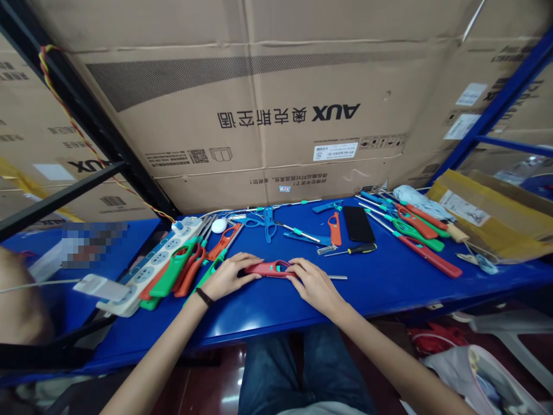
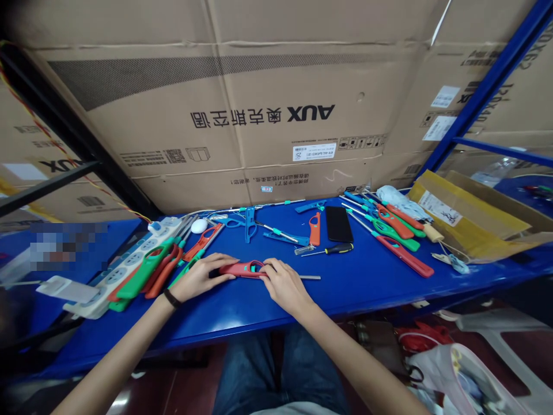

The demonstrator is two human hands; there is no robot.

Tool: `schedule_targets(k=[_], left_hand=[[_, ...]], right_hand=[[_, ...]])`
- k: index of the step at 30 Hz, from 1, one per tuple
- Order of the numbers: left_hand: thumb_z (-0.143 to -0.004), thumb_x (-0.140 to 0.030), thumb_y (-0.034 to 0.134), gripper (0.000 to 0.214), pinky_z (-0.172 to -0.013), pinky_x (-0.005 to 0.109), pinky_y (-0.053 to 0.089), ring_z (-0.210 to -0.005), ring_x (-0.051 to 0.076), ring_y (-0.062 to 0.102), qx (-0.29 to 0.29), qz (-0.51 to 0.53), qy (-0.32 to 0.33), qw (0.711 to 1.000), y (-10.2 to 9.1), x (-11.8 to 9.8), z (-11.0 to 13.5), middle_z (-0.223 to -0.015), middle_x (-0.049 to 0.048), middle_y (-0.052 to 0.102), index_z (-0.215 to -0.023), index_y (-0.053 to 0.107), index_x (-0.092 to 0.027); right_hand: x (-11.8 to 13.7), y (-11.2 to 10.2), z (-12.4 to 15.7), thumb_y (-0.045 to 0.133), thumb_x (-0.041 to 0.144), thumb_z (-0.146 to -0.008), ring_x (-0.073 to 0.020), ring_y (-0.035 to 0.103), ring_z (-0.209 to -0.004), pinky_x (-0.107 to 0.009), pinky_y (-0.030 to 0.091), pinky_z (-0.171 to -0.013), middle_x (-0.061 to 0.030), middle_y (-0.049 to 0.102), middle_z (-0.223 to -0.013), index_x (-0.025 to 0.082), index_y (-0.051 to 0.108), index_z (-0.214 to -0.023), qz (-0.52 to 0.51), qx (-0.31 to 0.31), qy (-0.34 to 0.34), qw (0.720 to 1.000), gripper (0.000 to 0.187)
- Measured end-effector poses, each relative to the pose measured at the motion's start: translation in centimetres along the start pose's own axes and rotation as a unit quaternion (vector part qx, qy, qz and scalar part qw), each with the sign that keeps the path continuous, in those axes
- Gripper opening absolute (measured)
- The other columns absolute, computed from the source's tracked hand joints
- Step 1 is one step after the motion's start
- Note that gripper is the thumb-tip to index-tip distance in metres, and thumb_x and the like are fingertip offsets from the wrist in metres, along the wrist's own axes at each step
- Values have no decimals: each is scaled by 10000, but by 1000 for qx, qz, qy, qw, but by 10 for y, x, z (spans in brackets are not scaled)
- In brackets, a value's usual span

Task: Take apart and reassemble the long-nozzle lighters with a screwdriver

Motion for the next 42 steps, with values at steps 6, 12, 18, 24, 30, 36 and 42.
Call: schedule_targets(k=[6,12,18,24,30,36,42], left_hand=[[-866,-370,591,348,-946,338,477,-1067,198,595,2,5,3,1000,1,-1,0,-1140,65,638,-1178,600,-217],[-875,-359,581,352,-937,336,478,-1053,193,593,1,-3,3,1000,0,1,2,-1133,65,631,-1199,589,-223],[-870,-368,588,349,-907,330,491,-1014,190,600,-4,-17,16,1000,-2,-1,3,-1082,67,638,-1185,610,-220],[-864,-374,595,363,-908,326,495,-1011,190,611,-8,-14,4,1000,-1,-2,2,-1093,66,642,-1192,604,-217],[-884,-354,570,355,-922,312,487,-1039,182,605,0,-14,5,1000,0,-2,3,-1129,60,630,-1216,583,-227],[-891,-361,558,351,-925,319,485,-1043,187,598,5,-23,6,1000,1,-1,3,-1123,68,629,-1213,589,-224],[-901,-376,536,358,-921,320,485,-1034,187,592,6,-32,22,999,1,-3,3,-1111,71,615,-1219,591,-220]], right_hand=[[2,3,4,568,183,-873,-236,638,-988,-385,532,-847,-94,631,-1106,181,626,-943,-9,-22,13,1000,91],[3,7,6,525,188,-898,-233,638,-962,-374,540,-824,-92,643,-1065,186,607,-958,-23,-27,21,999,101],[-1,8,5,504,191,-914,-232,629,-973,-377,536,-836,-87,653,-1043,186,595,-969,-31,-36,19,999,107],[-1,7,5,514,186,-907,-239,627,-1013,-395,530,-871,-101,649,-1096,186,598,-954,-24,-38,24,999,96],[1,6,7,516,194,-907,-260,615,-1055,-428,516,-902,-114,639,-1147,181,601,-961,-24,-28,39,999,102],[-2,10,7,503,195,-912,-252,629,-1022,-412,528,-877,-111,655,-1110,179,607,-970,-31,-30,45,998,121],[1,9,8,523,204,-902,-254,630,-1014,-433,506,-893,-101,666,-1098,184,623,-953,-24,-31,43,998,114]])
Point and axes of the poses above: each hand's wrist, its own z-axis away from the middle knuckle, its own y-axis out of the palm, x = y × z, the point moved 5 cm from there along -z, towards the middle knuckle
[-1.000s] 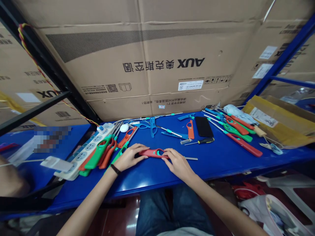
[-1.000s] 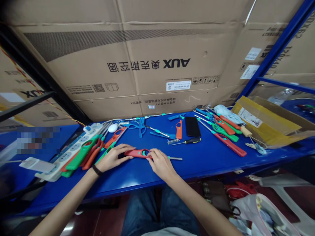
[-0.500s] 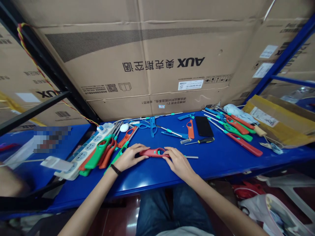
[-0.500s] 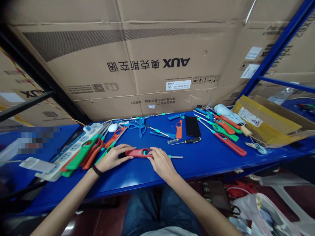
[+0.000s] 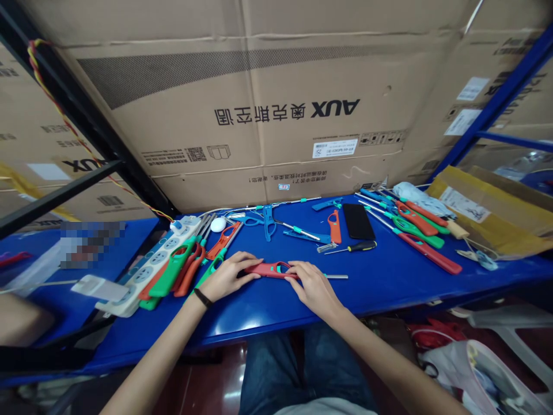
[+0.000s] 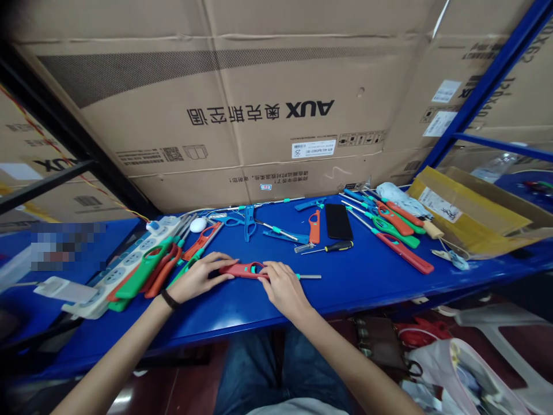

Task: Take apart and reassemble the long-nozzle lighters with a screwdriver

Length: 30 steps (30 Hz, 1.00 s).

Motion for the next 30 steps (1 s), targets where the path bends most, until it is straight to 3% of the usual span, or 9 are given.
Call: schedule_targets(k=[9,18,30], left_hand=[[-913,-352,517,343,-927,338,488,-1045,193,592,10,11,-2,1000,-1,-2,1,-1129,80,613,-1221,590,-219],[-894,-364,552,356,-922,307,490,-1024,179,598,-6,9,-9,1000,3,-5,7,-1099,61,615,-1222,585,-230],[-917,-376,508,363,-906,303,492,-1011,177,595,10,-27,8,1000,4,-10,5,-1103,65,606,-1244,572,-231]], right_hand=[[3,1,2,549,200,-882,-226,648,-969,-379,531,-846,-85,688,-1064,201,651,-913,-20,-33,20,999,106],[-1,-8,-3,567,206,-881,-236,644,-1000,-450,470,-937,-80,700,-1061,199,643,-919,12,-4,-33,999,85],[-4,-7,0,581,158,-858,-238,650,-996,-417,520,-877,-75,698,-1091,202,658,-909,-33,13,2,999,102]])
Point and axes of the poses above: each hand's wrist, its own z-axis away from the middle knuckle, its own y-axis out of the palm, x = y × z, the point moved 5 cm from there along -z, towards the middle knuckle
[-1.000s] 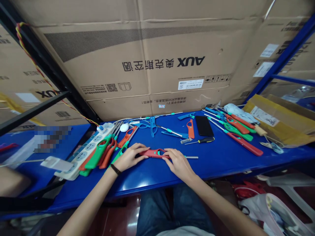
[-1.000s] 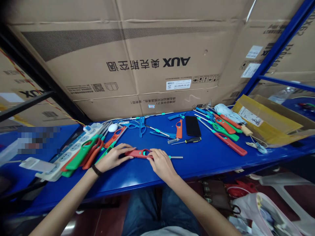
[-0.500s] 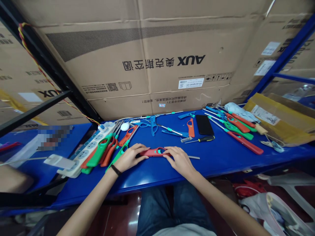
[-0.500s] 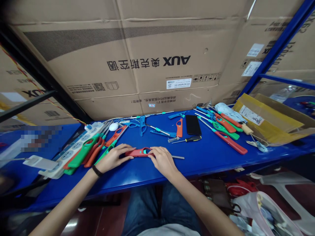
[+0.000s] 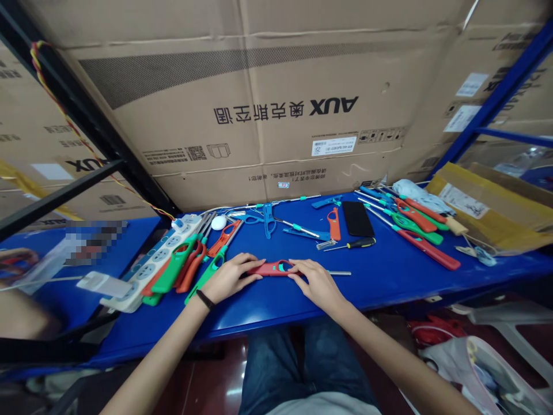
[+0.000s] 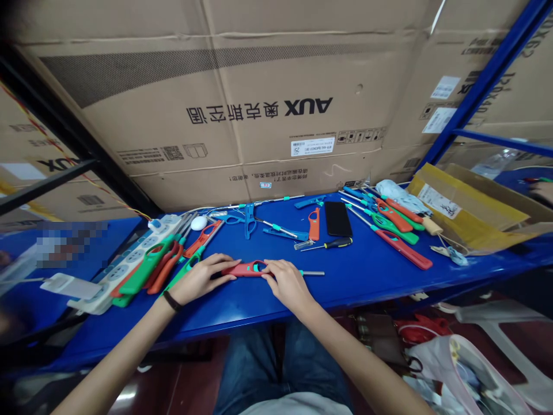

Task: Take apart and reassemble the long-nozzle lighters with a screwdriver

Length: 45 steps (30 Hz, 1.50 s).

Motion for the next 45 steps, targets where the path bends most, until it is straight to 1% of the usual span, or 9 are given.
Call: schedule_targets(k=[3,9,12,15,19,26,32,40,45], left_hand=[[-928,-382,485,375,-908,307,493,-1032,183,589,2,-18,-4,1000,3,0,2,-1129,68,599,-1266,556,-236],[-929,-412,468,382,-892,291,506,-1015,176,598,-2,-35,-10,999,1,-3,4,-1110,54,600,-1266,556,-256],[-944,-406,435,379,-877,294,516,-990,175,606,-3,-71,7,997,1,-9,6,-1083,59,609,-1268,549,-244],[-967,-375,382,386,-837,318,540,-944,191,618,-15,-146,41,988,6,-15,10,-1052,87,629,-1271,537,-194],[-977,-337,363,381,-807,352,556,-918,213,633,-35,-224,77,971,15,-19,14,-1038,115,653,-1275,511,-150],[-976,-331,383,330,-762,317,559,-827,184,650,-51,-205,95,973,18,-22,15,-925,89,668,-1206,531,-146],[-977,-317,383,269,-671,274,545,-766,171,640,-56,-203,97,973,16,-30,13,-844,67,663,-1055,580,-150],[-955,-325,437,235,-579,254,485,-658,164,613,-60,-239,131,960,8,-43,10,-707,37,633,-945,593,-149],[-965,-345,417,257,-543,243,443,-606,141,589,-62,-234,138,960,10,-53,8,-677,12,598,-866,572,-165]], right_hand=[[-2,0,-2,595,160,-851,-228,666,-949,-395,538,-849,-67,709,-1071,210,668,-901,-18,4,16,1000,102],[-13,-3,-9,682,220,-805,-244,652,-975,-443,504,-903,-27,727,-999,254,694,-845,-17,28,32,999,54],[-14,-7,-11,667,274,-825,-218,645,-939,-475,444,-978,-21,720,-960,266,696,-882,7,42,-9,999,65],[-12,-9,-8,622,286,-862,-194,627,-989,-472,376,-1053,-28,702,-1018,253,662,-991,23,54,-73,996,138],[-10,-9,-2,579,263,-892,-191,630,-985,-441,420,-1019,-50,697,-1044,218,622,-1087,50,52,-142,987,205],[-4,-12,2,531,260,-920,-215,659,-929,-415,499,-916,-81,718,-989,175,627,-1122,66,-8,-221,973,239],[-6,-12,1,491,253,-938,-221,658,-934,-416,489,-926,-94,722,-995,161,648,-1084,92,-2,-251,964,233],[-3,-12,1,436,297,-966,-192,651,-893,-392,477,-894,-61,723,-998,175,635,-1088,99,45,-239,965,264],[-5,-26,-1,553,361,-903,-198,646,-949,-399,433,-969,-37,722,-1020,207,625,-1089,55,64,-176,981,252]])
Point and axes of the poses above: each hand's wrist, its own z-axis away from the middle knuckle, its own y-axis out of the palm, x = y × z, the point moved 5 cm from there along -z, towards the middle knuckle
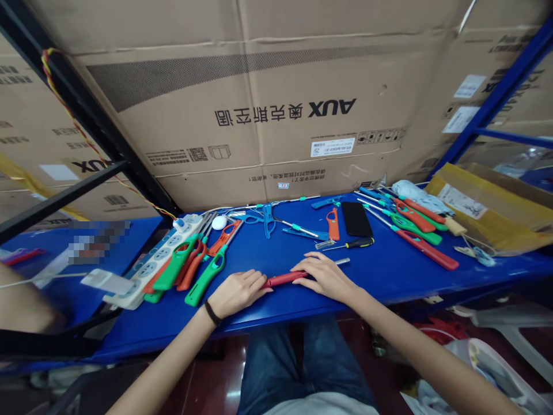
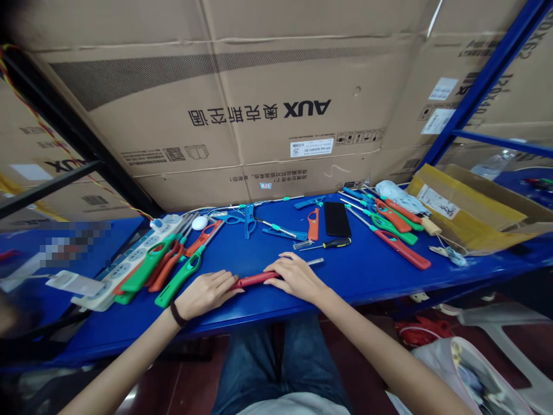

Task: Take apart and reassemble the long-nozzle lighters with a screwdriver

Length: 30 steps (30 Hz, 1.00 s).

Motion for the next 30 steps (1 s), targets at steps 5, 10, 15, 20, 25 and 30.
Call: schedule_targets(k=[5,10,15,20,25,30], left_hand=[[-963,-333,434,227,-537,237,423,-584,126,582,-35,3,1,999,-7,-6,-1,-659,-6,585,-864,546,-163],[-962,-359,432,257,-537,226,413,-579,118,586,-29,24,0,999,-12,-6,-2,-651,-11,595,-839,550,-167],[-940,-400,466,290,-528,230,396,-563,121,590,-13,70,-12,997,-15,-3,-1,-630,-9,609,-815,579,-164],[-925,-449,471,349,-510,228,360,-535,123,585,20,102,-38,994,-16,-5,-3,-598,-7,602,-745,577,-169],[-937,-433,454,364,-491,228,327,-506,123,575,56,137,-60,987,-19,-11,-5,-572,-9,586,-694,534,-175],[-934,-471,433,395,-492,242,298,-525,153,610,113,116,-55,985,-21,-12,-12,-569,6,615,-697,545,-176]], right_hand=[[-5,-15,1,610,364,-866,-200,654,-889,-386,457,-906,-32,720,-1026,218,617,-1099,9,21,6,1000,275],[1,-20,3,537,319,-915,-199,638,-856,-323,485,-790,-74,711,-935,154,647,-1023,10,29,-38,999,226],[9,-18,8,513,328,-927,-196,608,-782,-317,466,-752,-75,696,-862,145,657,-979,-12,36,-58,998,238],[9,-16,10,571,313,-899,-180,597,-771,-295,447,-744,-48,697,-848,164,661,-954,-67,75,-13,995,182],[8,-23,8,595,317,-884,-172,591,-777,-277,431,-736,-30,700,-853,180,669,-942,-89,111,11,990,166],[12,-25,5,603,316,-878,-171,592,-782,-264,420,-719,-25,699,-856,185,669,-940,-82,129,20,988,159]])
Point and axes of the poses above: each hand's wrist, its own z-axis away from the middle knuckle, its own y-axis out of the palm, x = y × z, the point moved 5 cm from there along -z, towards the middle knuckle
